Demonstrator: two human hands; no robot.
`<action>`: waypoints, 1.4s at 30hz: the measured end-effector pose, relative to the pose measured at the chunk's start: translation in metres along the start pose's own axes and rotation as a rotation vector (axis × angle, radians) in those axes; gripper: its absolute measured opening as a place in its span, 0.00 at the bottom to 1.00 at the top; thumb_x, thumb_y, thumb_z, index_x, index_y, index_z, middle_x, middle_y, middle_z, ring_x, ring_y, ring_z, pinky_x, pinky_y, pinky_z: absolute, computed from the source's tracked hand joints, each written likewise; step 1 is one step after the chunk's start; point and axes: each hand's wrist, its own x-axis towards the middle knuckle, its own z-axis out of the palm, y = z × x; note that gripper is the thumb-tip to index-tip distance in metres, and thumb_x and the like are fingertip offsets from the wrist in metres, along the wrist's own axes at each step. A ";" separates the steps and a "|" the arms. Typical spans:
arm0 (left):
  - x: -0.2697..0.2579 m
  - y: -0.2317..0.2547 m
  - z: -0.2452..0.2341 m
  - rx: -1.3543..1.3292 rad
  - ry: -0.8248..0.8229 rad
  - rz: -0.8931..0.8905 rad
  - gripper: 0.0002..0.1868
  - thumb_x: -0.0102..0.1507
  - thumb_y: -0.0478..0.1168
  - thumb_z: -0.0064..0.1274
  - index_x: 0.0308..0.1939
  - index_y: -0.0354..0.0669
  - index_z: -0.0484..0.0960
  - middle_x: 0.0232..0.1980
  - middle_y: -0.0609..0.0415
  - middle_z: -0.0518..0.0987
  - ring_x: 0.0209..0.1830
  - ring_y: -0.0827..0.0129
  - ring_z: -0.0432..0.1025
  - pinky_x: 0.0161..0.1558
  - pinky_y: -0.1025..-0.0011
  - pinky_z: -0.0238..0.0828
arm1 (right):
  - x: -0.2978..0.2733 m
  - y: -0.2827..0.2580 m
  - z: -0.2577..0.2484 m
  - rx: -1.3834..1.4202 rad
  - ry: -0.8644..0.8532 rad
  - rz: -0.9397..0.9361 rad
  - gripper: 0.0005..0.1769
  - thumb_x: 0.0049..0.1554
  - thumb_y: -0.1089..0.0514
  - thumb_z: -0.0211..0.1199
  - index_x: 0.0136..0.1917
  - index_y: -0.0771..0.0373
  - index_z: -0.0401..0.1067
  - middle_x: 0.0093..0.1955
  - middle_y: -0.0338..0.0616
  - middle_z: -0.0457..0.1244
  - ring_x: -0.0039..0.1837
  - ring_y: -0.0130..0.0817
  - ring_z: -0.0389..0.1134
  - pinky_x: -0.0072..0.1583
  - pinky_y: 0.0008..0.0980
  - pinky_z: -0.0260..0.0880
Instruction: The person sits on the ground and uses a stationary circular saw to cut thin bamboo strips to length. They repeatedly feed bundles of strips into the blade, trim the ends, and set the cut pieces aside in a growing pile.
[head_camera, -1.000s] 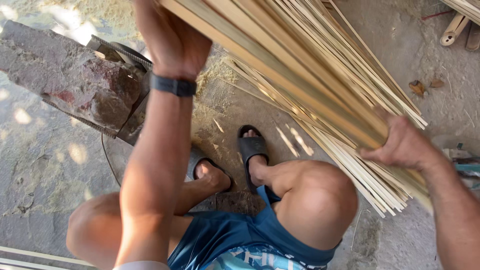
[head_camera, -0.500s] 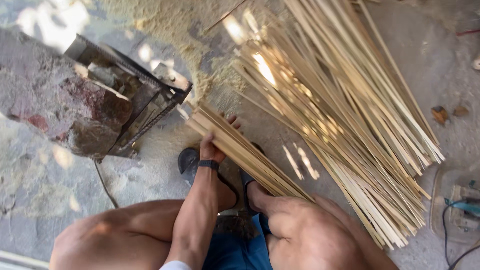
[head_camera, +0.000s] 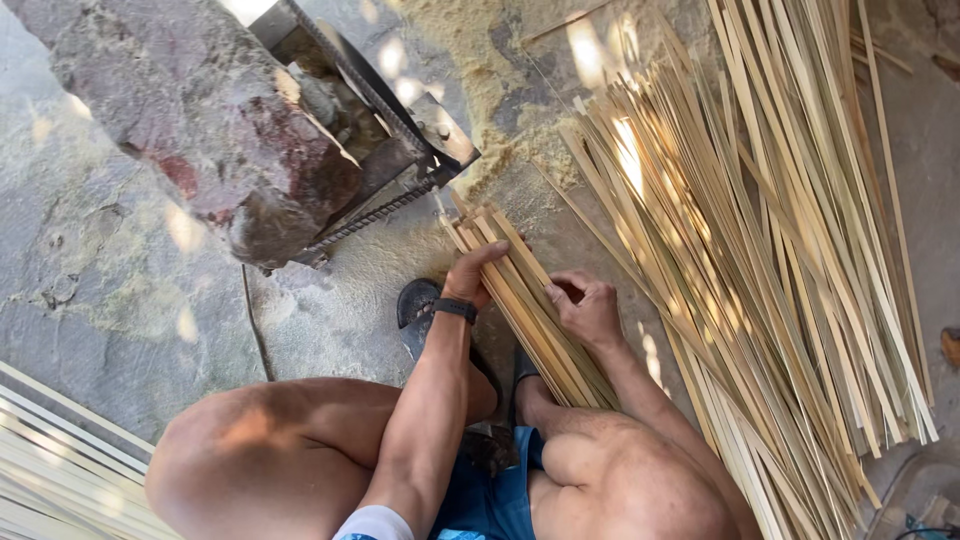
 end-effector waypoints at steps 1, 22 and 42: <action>0.003 -0.002 -0.001 0.002 0.049 0.034 0.29 0.60 0.40 0.62 0.61 0.25 0.76 0.53 0.38 0.81 0.53 0.52 0.77 0.59 0.55 0.76 | 0.000 -0.001 0.001 -0.070 0.034 -0.057 0.10 0.57 0.59 0.69 0.52 0.61 0.80 0.48 0.48 0.73 0.46 0.39 0.76 0.48 0.37 0.77; 0.003 0.021 -0.027 -0.106 0.360 0.204 0.14 0.57 0.34 0.59 0.44 0.29 0.81 0.37 0.46 0.82 0.34 0.58 0.78 0.39 0.60 0.81 | 0.114 -0.029 0.059 -0.310 0.043 -0.491 0.26 0.58 0.64 0.64 0.70 0.61 0.71 0.50 0.55 0.72 0.43 0.45 0.76 0.47 0.39 0.79; -0.014 0.055 -0.002 -0.134 0.077 0.148 0.27 0.52 0.33 0.58 0.57 0.36 0.78 0.53 0.44 0.84 0.56 0.57 0.80 0.59 0.60 0.79 | 0.053 -0.022 0.017 0.117 -0.139 -0.172 0.18 0.56 0.56 0.71 0.58 0.65 0.79 0.46 0.52 0.72 0.45 0.39 0.75 0.46 0.37 0.76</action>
